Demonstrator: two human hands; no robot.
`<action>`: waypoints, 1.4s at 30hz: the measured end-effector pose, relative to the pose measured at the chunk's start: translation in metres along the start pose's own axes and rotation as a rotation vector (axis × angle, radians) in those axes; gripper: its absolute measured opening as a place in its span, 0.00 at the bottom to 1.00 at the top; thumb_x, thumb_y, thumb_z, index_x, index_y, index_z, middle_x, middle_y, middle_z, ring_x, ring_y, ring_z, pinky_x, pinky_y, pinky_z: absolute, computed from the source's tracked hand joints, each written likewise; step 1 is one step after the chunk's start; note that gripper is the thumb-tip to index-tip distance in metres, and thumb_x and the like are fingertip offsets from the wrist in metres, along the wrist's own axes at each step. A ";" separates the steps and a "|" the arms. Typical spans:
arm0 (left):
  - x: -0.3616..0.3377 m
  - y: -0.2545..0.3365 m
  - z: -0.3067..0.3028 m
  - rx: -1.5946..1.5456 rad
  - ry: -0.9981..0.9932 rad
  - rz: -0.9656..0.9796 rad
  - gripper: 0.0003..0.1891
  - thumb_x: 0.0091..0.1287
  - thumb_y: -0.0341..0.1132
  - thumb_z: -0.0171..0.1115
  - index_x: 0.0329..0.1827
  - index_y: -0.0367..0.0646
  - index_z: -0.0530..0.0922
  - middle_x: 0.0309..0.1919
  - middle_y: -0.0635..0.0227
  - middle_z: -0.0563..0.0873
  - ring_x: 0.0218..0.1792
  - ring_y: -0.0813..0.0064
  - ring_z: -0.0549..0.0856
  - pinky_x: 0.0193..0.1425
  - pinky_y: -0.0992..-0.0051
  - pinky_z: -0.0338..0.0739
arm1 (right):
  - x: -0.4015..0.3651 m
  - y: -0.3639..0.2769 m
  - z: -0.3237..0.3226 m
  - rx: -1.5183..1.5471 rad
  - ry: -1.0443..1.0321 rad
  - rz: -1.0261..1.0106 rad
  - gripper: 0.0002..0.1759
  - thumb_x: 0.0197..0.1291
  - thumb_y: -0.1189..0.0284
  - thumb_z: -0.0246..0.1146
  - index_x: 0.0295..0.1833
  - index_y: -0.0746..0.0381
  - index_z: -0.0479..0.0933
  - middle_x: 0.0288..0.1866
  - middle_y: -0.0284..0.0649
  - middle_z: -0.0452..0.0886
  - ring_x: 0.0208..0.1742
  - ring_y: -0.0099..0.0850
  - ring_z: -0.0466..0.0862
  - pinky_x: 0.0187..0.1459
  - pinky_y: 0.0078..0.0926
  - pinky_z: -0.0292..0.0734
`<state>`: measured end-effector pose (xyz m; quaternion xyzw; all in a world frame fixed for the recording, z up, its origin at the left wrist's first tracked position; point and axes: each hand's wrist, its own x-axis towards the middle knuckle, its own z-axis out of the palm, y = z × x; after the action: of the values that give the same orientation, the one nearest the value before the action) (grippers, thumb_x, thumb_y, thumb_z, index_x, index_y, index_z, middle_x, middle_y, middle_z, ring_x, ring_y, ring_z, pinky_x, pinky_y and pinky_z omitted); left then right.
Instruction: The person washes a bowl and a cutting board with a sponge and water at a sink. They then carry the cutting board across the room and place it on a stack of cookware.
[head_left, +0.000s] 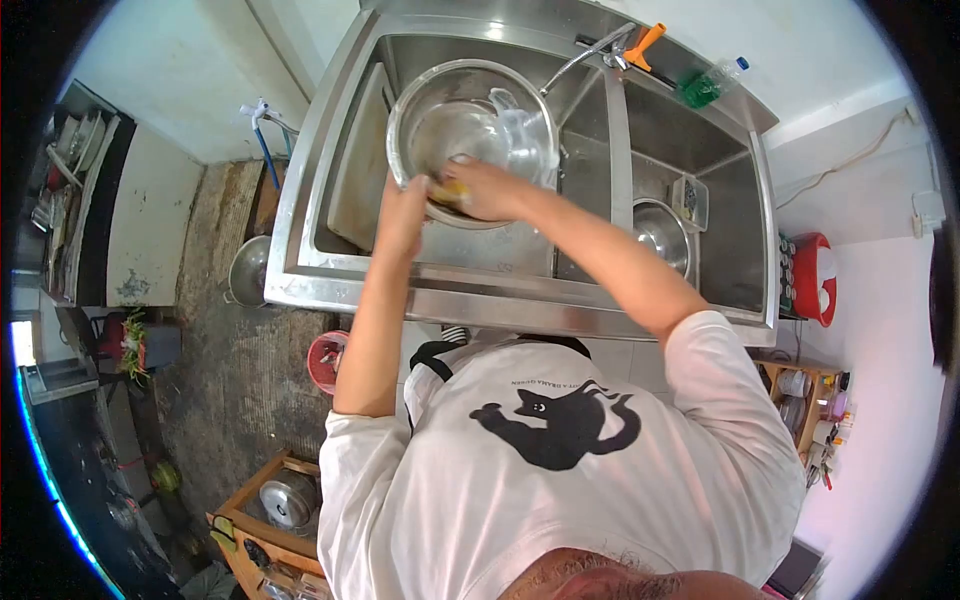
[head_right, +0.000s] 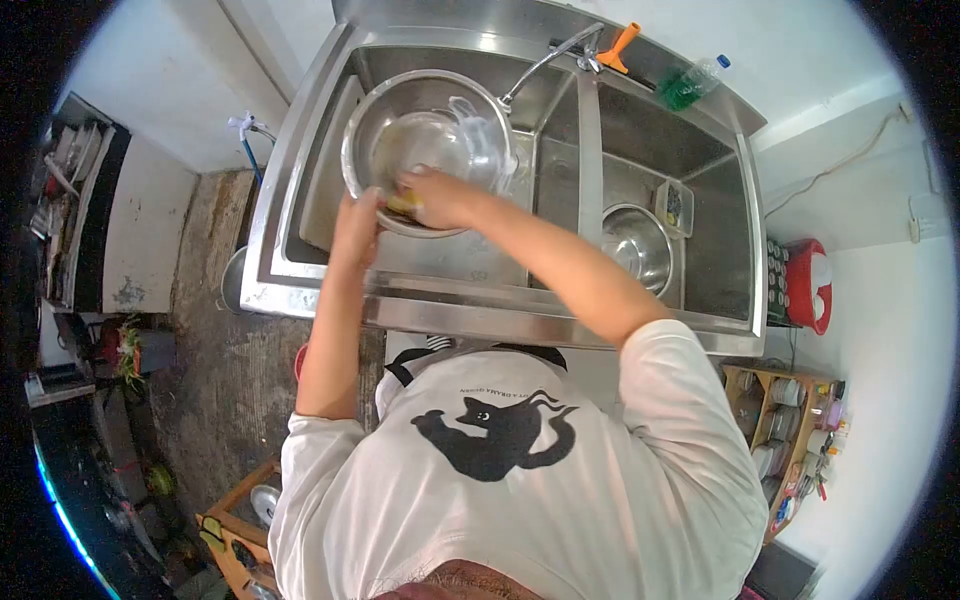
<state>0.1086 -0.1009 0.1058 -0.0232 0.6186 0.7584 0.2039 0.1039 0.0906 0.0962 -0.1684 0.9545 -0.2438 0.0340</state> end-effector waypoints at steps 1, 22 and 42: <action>-0.001 0.004 -0.008 -0.039 0.021 0.025 0.28 0.61 0.28 0.52 0.68 0.38 0.66 0.45 0.64 0.80 0.39 0.76 0.78 0.41 0.75 0.77 | -0.010 0.002 -0.014 -0.103 -0.239 -0.025 0.21 0.53 0.75 0.64 0.55 0.59 0.74 0.56 0.53 0.76 0.59 0.50 0.78 0.58 0.48 0.75; 0.006 0.002 -0.009 0.039 0.017 0.199 0.30 0.62 0.27 0.54 0.71 0.34 0.66 0.58 0.51 0.80 0.61 0.61 0.79 0.67 0.69 0.69 | -0.013 -0.005 0.009 -0.048 0.274 -0.185 0.26 0.50 0.71 0.68 0.57 0.63 0.74 0.58 0.51 0.75 0.61 0.55 0.74 0.60 0.50 0.71; 0.022 0.013 -0.006 0.405 0.134 0.349 0.33 0.62 0.26 0.52 0.74 0.37 0.64 0.60 0.47 0.80 0.62 0.58 0.80 0.67 0.67 0.70 | -0.005 0.011 0.022 -0.261 0.243 -0.052 0.22 0.55 0.66 0.65 0.58 0.49 0.81 0.64 0.42 0.76 0.63 0.47 0.74 0.60 0.51 0.71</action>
<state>0.0822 -0.1027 0.1103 0.0748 0.7644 0.6397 0.0290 0.1080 0.0915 0.0713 -0.1655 0.9704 -0.1371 -0.1101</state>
